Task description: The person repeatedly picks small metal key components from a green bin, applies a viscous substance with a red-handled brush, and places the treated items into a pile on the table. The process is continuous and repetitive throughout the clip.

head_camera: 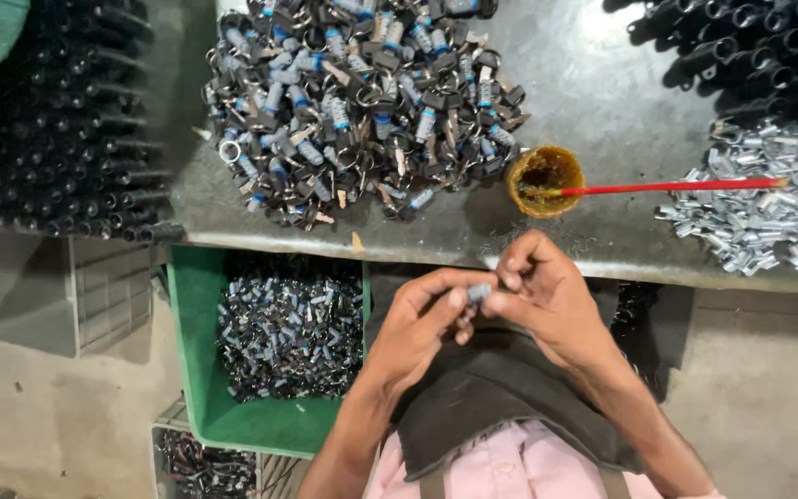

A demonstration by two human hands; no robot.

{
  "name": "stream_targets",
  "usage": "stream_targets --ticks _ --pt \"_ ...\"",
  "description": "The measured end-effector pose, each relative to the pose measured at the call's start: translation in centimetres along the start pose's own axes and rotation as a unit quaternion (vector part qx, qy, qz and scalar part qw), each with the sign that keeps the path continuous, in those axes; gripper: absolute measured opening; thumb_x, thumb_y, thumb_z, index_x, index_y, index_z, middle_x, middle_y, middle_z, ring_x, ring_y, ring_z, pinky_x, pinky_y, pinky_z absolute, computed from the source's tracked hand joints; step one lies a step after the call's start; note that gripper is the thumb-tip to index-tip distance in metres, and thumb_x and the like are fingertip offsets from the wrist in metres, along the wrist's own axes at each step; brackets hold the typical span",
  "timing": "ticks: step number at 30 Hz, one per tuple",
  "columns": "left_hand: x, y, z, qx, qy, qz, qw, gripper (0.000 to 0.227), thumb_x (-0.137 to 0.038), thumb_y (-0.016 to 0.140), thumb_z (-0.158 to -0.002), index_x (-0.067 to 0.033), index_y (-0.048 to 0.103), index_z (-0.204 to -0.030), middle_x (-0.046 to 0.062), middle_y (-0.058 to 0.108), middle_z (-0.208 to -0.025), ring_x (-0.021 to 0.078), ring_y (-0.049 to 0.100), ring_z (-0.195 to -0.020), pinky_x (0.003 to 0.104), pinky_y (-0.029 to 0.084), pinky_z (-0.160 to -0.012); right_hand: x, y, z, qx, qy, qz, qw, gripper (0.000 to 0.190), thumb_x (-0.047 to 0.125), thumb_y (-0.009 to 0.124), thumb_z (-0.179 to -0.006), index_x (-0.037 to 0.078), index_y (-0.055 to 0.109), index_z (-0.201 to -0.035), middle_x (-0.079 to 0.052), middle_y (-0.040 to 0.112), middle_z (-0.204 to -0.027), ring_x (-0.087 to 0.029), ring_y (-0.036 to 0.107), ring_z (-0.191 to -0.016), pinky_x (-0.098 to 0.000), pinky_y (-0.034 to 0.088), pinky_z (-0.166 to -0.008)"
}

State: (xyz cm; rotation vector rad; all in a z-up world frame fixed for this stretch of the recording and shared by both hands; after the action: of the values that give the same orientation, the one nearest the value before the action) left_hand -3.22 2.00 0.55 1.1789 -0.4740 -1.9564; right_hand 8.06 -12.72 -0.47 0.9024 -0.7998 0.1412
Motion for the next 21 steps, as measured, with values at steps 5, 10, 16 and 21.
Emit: stream_targets --ticks 5,10,16,21 --pt "-1.9 -0.5 -0.4 -0.030 0.055 -0.068 0.996 0.030 -0.011 0.064 -0.101 0.0006 0.061 -0.128 0.009 0.071 -0.100 0.0129 0.065 -0.087 0.028 0.054 -0.076 5.9 -2.5 -1.3 -0.114 -0.194 0.084 0.971 0.047 -0.004 0.074 -0.095 0.012 0.054 -0.133 -0.003 0.060 -0.095 -0.014 0.063 -0.082 -0.0231 0.053 -0.066" --pt "-1.3 0.0 -2.4 -0.027 0.083 -0.065 0.994 0.022 -0.012 0.066 -0.103 -0.0005 0.057 -0.119 0.010 0.071 -0.096 0.0152 0.067 -0.088 0.030 0.055 -0.083 11.1 -1.0 -0.1 -0.261 -0.204 0.474 0.816 0.013 0.005 0.074 -0.102 0.000 0.071 -0.114 -0.010 0.073 -0.097 -0.012 0.072 -0.084 -0.0216 0.060 -0.074" --pt "0.3 0.9 -4.6 -0.025 0.083 0.025 0.996 0.023 -0.015 0.064 -0.106 0.0004 0.059 -0.122 0.007 0.069 -0.097 0.0138 0.064 -0.090 0.030 0.054 -0.088 11.5 1.8 0.0 -0.258 -0.220 0.541 0.770 0.016 0.000 0.075 -0.102 -0.008 0.072 -0.115 -0.016 0.074 -0.101 -0.019 0.073 -0.089 -0.0273 0.060 -0.080" --pt "2.3 -0.3 -6.5 -0.033 0.025 0.146 0.988 0.023 -0.018 0.063 -0.105 -0.0031 0.059 -0.122 0.006 0.067 -0.094 0.0151 0.065 -0.087 0.032 0.055 -0.082 11.1 0.1 2.1 -0.273 -0.252 0.402 0.837 0.010 -0.001 0.069 -0.110 -0.010 0.067 -0.114 -0.017 0.072 -0.098 -0.020 0.075 -0.088 -0.0288 0.064 -0.081"
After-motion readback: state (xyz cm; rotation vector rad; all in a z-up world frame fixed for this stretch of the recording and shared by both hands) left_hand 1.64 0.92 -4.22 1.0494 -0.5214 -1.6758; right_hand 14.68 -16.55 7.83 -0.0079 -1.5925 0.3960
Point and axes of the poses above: each hand's wrist, its own z-axis away from the middle knuckle, its own y-axis out of the palm, x = y × z, the point moved 3 cm from there along -z, towards the middle knuckle
